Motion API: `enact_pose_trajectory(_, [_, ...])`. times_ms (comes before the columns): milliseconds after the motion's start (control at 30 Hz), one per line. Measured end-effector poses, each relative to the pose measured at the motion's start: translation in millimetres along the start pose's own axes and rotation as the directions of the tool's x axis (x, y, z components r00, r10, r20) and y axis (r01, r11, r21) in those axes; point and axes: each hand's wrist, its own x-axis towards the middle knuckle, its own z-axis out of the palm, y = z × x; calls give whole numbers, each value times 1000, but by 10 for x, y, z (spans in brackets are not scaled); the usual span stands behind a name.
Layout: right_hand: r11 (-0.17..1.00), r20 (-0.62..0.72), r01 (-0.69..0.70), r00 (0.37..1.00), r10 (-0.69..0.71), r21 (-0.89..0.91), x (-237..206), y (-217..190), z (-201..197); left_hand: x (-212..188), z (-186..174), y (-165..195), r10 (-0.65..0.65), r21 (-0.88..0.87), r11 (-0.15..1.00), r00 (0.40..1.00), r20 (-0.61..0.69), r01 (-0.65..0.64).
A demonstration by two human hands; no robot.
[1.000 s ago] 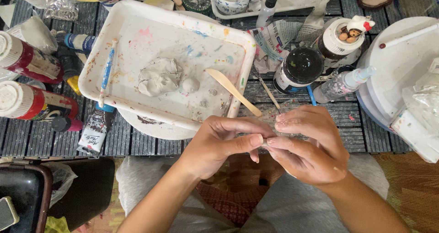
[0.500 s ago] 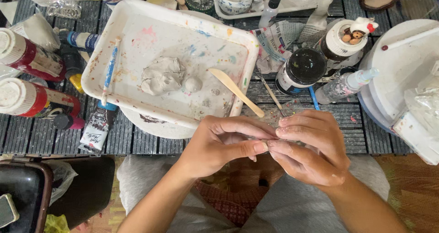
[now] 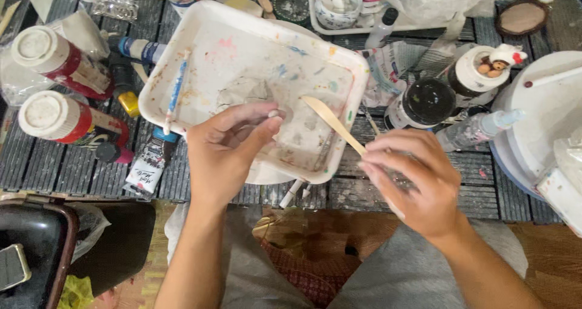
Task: The person shapes a small piece of gray clay into a ball using their hands. They then use a wooden stick to smooth and refine the surface of the clay ball.
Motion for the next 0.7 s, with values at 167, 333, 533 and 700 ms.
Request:
enact_pose_trajectory(167, [989,227,-52,970,82,-137,304,-31,159,-39,-43,-5,-9,1,1000,999,38,9])
enact_pose_trajectory(333, [982,377,47,926,25,-181,582,-72,442,-61,-101,46,57,174,982,995,81,-71])
enact_pose_trajectory(533, [976,468,84,883,22,-203,737,-158,514,-82,-141,94,91,259,958,988,127,-122])
enact_pose_trajectory(700, [985,454,38,890,42,-167,750,-147,488,-100,-141,96,138,240,955,978,158,-174])
